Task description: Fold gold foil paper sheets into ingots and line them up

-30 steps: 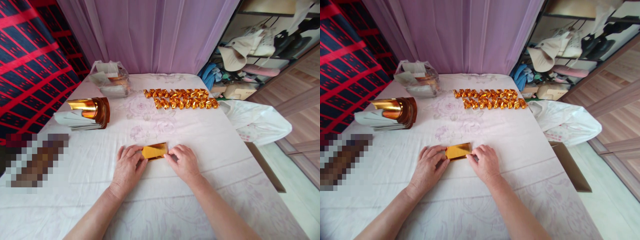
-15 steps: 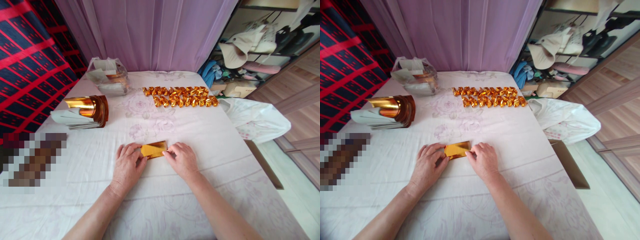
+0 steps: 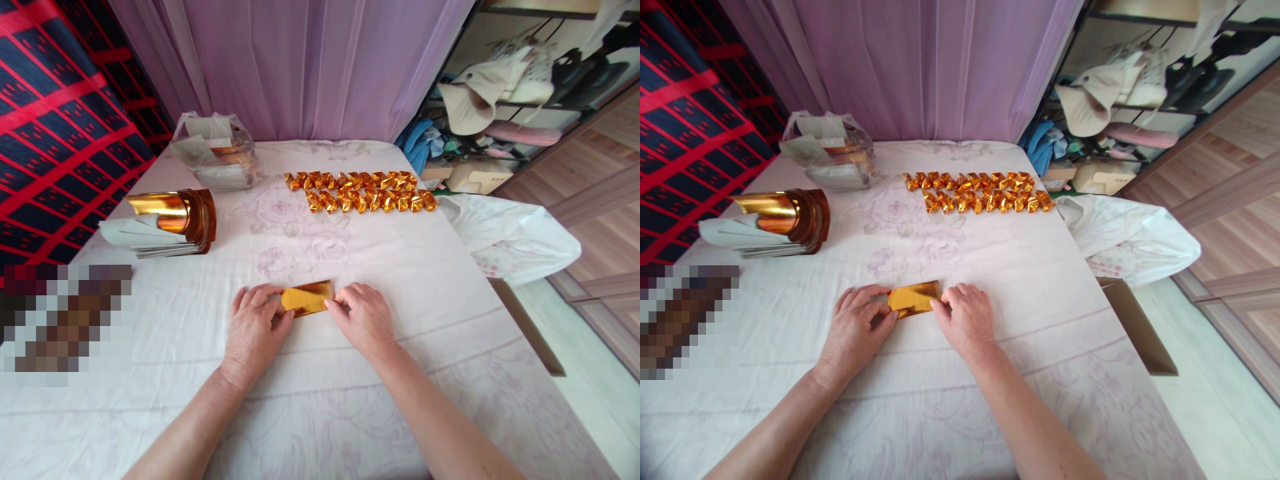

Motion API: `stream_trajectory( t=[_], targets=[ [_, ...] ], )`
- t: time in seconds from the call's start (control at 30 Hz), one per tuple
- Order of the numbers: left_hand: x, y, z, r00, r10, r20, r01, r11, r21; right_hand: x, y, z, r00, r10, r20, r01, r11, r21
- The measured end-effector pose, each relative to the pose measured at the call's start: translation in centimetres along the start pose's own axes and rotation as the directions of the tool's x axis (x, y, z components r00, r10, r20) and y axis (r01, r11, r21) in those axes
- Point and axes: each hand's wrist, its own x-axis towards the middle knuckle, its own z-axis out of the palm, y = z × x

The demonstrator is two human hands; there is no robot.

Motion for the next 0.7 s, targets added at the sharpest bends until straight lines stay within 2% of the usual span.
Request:
stream_trajectory(
  t=[0.7],
  targets=[
    [0.06,0.17,0.05,1.000,-0.010,0.017,0.009,1.000,0.021,0.08,-0.21,0.06,1.000,0.009,-0.001,-0.009,1.000,-0.030]
  ],
)
